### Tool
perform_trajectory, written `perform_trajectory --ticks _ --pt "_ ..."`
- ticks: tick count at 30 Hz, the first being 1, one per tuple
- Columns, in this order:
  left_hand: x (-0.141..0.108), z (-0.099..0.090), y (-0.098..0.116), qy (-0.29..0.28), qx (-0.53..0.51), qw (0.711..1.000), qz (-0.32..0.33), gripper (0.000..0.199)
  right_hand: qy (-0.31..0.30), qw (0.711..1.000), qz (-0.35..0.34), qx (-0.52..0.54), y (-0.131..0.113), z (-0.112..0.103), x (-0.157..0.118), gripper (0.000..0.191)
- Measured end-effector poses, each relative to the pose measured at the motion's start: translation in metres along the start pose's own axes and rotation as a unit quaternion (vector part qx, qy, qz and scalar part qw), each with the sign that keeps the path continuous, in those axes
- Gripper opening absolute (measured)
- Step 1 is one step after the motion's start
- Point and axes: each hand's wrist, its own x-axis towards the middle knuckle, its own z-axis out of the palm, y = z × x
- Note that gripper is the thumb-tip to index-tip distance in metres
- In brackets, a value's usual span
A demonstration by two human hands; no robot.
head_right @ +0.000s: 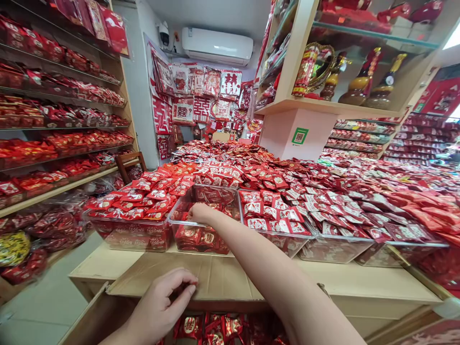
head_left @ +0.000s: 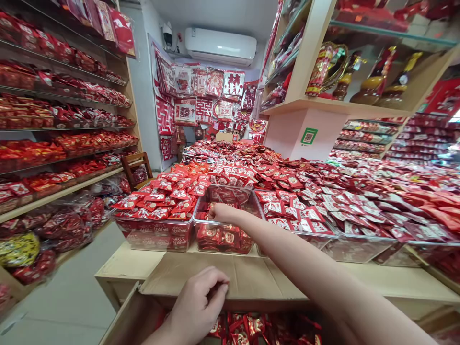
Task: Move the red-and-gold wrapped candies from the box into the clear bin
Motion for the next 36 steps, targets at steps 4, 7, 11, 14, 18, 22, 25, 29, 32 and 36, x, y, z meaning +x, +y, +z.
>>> perform_trajectory --ticks 4,7,11,14,18,22,25,29,32,36 --pt "0.001 -0.002 -0.001 -0.003 0.001 1.0 0.006 0.012 0.105 0.994 -0.027 0.026 0.001 -0.017 -0.014 0.014" --pt "0.002 -0.005 0.0 -0.012 -0.005 1.0 0.001 0.011 0.178 0.97 -0.095 0.137 -0.004 -0.031 -0.056 0.018" --pt "0.004 -0.007 0.003 -0.022 0.0 1.0 -0.012 0.011 0.053 0.962 -0.173 0.203 -0.011 -0.026 -0.135 0.018" --pt "0.005 -0.004 0.004 -0.029 0.007 1.0 -0.01 0.012 0.015 0.968 -0.177 0.178 -0.006 -0.009 -0.172 0.016" --pt "0.005 0.001 0.006 -0.01 0.023 1.0 -0.005 0.011 0.155 0.97 -0.104 0.157 0.016 -0.007 -0.167 0.019" --pt "0.004 0.004 0.009 0.014 0.028 1.0 -0.003 0.01 0.217 0.968 -0.002 0.126 0.031 -0.024 -0.117 0.017" --pt "0.003 0.003 0.007 0.015 0.034 0.999 0.011 0.01 0.106 0.991 0.051 0.069 0.025 -0.032 -0.075 0.015" --pt "0.003 0.002 0.004 0.012 0.033 0.999 0.026 0.01 -0.024 0.996 0.078 0.027 0.008 -0.03 -0.037 0.016" --pt "0.003 0.001 0.003 0.008 0.026 0.999 0.028 0.01 -0.116 0.99 0.078 0.013 0.0 -0.024 -0.026 0.02" --pt "0.003 0.002 0.003 0.008 0.021 0.999 0.024 0.01 -0.148 0.986 0.064 0.038 0.001 -0.017 -0.02 0.025"
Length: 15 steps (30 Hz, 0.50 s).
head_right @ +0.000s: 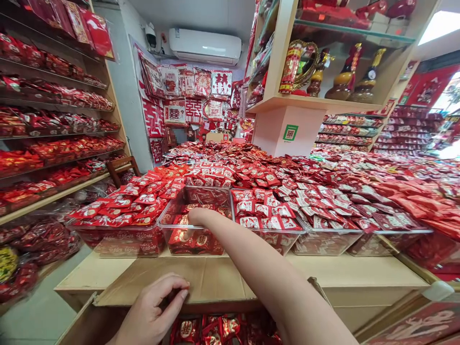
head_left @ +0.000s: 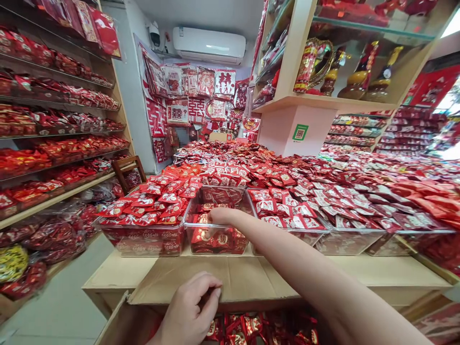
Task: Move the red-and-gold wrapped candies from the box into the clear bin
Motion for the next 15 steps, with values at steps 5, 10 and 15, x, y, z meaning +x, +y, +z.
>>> perform_trajectory --ticks 5,10,15 --pt "0.0 0.001 -0.002 0.003 -0.006 1.0 -0.004 0.01 0.097 0.993 -0.07 -0.005 0.005 0.006 0.014 0.021" --pt "0.0 0.001 -0.001 0.006 -0.009 1.0 -0.01 0.011 0.069 0.992 -0.102 0.017 0.004 0.006 0.02 0.023" --pt "0.0 0.001 -0.002 0.008 -0.004 1.0 -0.014 0.011 0.085 0.993 -0.079 -0.028 -0.004 0.004 0.02 0.021"
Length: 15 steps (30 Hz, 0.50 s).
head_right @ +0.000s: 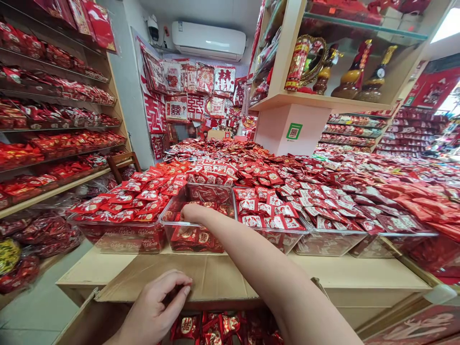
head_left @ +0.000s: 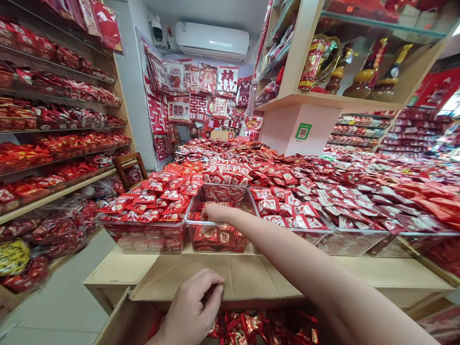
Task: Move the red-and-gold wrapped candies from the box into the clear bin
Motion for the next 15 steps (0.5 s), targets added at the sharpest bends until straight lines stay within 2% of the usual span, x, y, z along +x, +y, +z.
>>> perform_trajectory --ticks 5,7,9,12,13,14,15 --pt "0.0 0.0 0.002 0.0 0.002 1.0 0.006 0.012 0.024 0.998 -0.014 0.053 0.002 0.005 0.008 0.016" --pt "0.0 -0.001 0.003 0.001 0.004 1.0 0.011 0.012 0.067 0.996 -0.015 0.064 0.003 0.004 0.008 0.012" --pt "0.0 -0.004 0.002 -0.002 0.003 1.0 0.016 0.011 0.148 0.985 -0.021 0.083 -0.001 -0.001 0.0 0.01" --pt "-0.006 -0.005 -0.004 -0.018 -0.008 0.998 0.052 0.012 0.303 0.935 -0.064 0.172 -0.016 0.0 -0.039 0.016" --pt "-0.009 -0.004 -0.006 -0.028 -0.01 0.997 0.065 0.012 0.331 0.917 -0.086 0.204 -0.021 0.006 -0.06 0.017" --pt "-0.014 0.0 -0.007 -0.039 -0.012 0.996 0.078 0.013 0.324 0.913 -0.105 0.223 -0.026 0.016 -0.082 0.017" --pt "-0.018 0.005 -0.008 -0.059 -0.01 0.995 0.086 0.013 0.278 0.925 -0.128 0.225 -0.029 0.029 -0.104 0.014"
